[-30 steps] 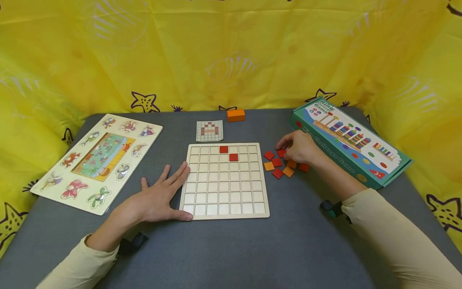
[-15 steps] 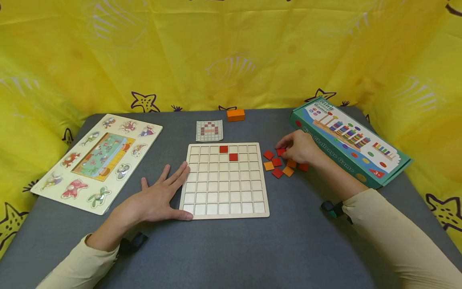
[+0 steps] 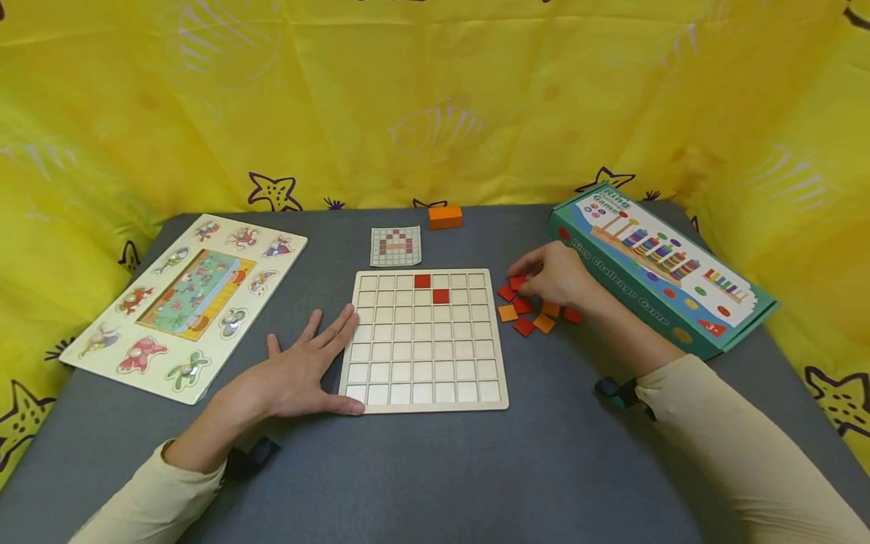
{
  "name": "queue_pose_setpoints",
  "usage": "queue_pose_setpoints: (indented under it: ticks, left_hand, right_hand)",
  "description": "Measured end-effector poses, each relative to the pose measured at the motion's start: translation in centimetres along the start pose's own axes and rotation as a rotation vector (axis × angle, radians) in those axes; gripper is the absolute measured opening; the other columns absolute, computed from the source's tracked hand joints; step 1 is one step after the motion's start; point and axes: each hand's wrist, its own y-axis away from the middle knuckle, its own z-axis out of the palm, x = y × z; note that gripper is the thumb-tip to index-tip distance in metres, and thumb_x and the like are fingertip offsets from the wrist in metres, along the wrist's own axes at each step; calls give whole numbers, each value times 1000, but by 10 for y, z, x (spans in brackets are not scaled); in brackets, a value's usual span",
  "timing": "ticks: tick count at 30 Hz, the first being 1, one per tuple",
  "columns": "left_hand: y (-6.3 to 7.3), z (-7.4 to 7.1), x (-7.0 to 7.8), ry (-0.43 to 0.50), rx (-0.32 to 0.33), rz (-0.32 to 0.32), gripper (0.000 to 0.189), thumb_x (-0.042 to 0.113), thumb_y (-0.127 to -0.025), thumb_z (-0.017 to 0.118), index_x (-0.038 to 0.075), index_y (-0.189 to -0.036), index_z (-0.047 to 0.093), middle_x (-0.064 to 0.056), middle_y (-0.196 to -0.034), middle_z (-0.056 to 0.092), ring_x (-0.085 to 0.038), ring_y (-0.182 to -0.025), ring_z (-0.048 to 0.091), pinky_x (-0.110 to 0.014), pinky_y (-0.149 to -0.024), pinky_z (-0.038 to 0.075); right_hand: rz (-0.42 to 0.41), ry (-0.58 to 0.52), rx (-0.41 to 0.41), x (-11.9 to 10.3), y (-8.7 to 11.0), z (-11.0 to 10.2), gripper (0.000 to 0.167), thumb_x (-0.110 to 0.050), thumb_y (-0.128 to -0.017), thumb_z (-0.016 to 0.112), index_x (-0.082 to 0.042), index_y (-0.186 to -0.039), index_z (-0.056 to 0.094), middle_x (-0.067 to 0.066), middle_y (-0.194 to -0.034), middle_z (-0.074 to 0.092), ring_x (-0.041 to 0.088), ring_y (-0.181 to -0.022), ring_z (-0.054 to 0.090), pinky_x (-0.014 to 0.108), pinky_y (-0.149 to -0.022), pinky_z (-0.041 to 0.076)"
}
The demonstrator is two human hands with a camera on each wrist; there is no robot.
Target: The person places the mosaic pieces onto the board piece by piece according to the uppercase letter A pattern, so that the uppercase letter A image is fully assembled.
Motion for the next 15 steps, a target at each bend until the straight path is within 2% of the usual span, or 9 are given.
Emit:
queue_pose_setpoints:
  ticks: [9,15]
  left_hand:
    - [1,0,0,-2,3,1,133,76,-75,78,23,-169,1,5,-177,-7,-45,-161,-7,-94,-100,0]
    - [1,0,0,-12,7,-2,133,77,-75,78,24,-169,1,5,-177,-7,-45,-161,-6,-94,-100,0]
  right_hand:
    - [-9,-18,2,-17,-8,10,26,-12,-88,83,-9,-114,82,9,-98,79,24,-92,65,27,-73,50]
    - [0,-56,-9,-30,-13,21,27,-13,-86,85,-10,-113,82,9,-98,78,24,-92,66,28,-73,52]
